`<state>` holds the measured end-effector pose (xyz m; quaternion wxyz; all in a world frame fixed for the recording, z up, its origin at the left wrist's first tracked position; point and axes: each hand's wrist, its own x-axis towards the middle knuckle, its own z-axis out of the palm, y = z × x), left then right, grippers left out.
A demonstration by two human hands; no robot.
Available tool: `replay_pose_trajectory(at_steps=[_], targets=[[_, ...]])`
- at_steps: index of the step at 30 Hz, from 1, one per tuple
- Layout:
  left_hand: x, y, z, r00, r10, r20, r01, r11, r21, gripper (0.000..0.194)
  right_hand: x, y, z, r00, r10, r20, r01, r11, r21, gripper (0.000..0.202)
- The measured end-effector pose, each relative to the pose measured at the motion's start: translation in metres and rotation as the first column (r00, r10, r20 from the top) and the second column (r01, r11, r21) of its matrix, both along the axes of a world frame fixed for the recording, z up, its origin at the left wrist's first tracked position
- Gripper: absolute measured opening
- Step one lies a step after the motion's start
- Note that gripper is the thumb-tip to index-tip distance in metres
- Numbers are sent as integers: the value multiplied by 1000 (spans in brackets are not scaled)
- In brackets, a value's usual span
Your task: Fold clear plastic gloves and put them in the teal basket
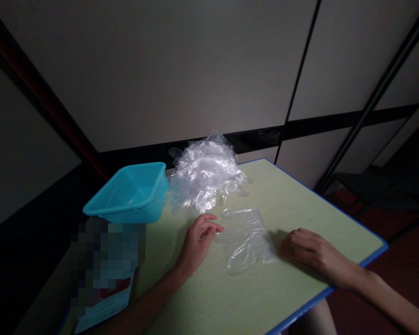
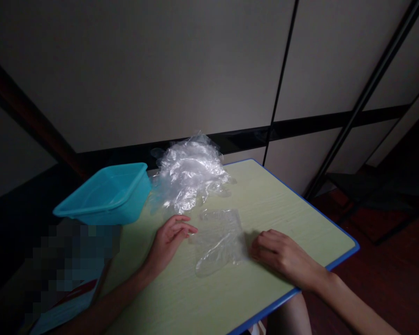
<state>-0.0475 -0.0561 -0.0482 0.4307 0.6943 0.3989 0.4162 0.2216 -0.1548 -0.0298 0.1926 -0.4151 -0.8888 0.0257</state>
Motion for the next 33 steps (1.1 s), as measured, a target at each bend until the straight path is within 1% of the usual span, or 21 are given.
replay_pose_trajectory(at_steps=[3, 5, 7, 10, 12, 17, 19, 23, 25, 26, 28, 30, 32, 33], targets=[[0, -2, 0, 996, -89, 16, 90, 995, -47, 14, -7, -2, 2, 996, 25, 85, -30, 998, 52, 37], [1, -3, 0, 992, -126, 15, 126, 990, -65, 13, -10, -2, 2, 986, 67, 150, -84, 990, 113, 37], [1, -3, 1, 990, -144, 8, 144, 987, -75, 13, -12, -1, 3, 973, 109, 203, -144, 976, 164, 38], [2, -4, 2, 988, -151, -19, 149, 985, -84, 13, -12, -1, 3, 961, 133, 243, -182, 964, 192, 40], [3, -4, 4, 989, -146, -30, 143, 986, -89, 12, -10, -1, 2, 958, 122, 259, -172, 969, 176, 41], [4, -4, 5, 989, -144, -37, 140, 985, -98, 12, -3, -7, -6, 961, 70, 268, -110, 984, 138, 34], [4, -4, 4, 989, -147, -36, 143, 985, -98, 11, -2, -10, -7, 972, 54, 230, -76, 993, 88, 31], [4, -2, 3, 989, -146, -16, 143, 982, -121, 11, 0, -15, -4, 993, 37, 112, -29, 997, -72, 28], [4, 0, 3, 991, -131, 16, 132, 979, -156, 11, 2, -16, -3, 1000, 13, 23, -9, 989, -146, 30], [4, 1, 4, 993, -115, 39, 120, 977, -175, 12, 3, -15, -3, 999, -19, -41, 11, 984, -178, 31], [3, 4, 5, 994, -49, 99, 69, 976, -207, 13, 8, -13, -4, 972, -126, -196, 81, 972, -222, 27], [2, 8, 5, 988, 40, 152, -4, 973, -229, 15, 13, -10, -5, 909, -254, -330, 177, 953, -247, 21], [1, 11, 4, 979, 99, 177, -55, 969, -241, 15, 17, -7, -7, 853, -338, -398, 251, 934, -254, 21], [1, 12, 4, 978, 110, 180, -64, 968, -243, 15, 19, -6, -7, 840, -356, -409, 272, 929, -251, 22]])
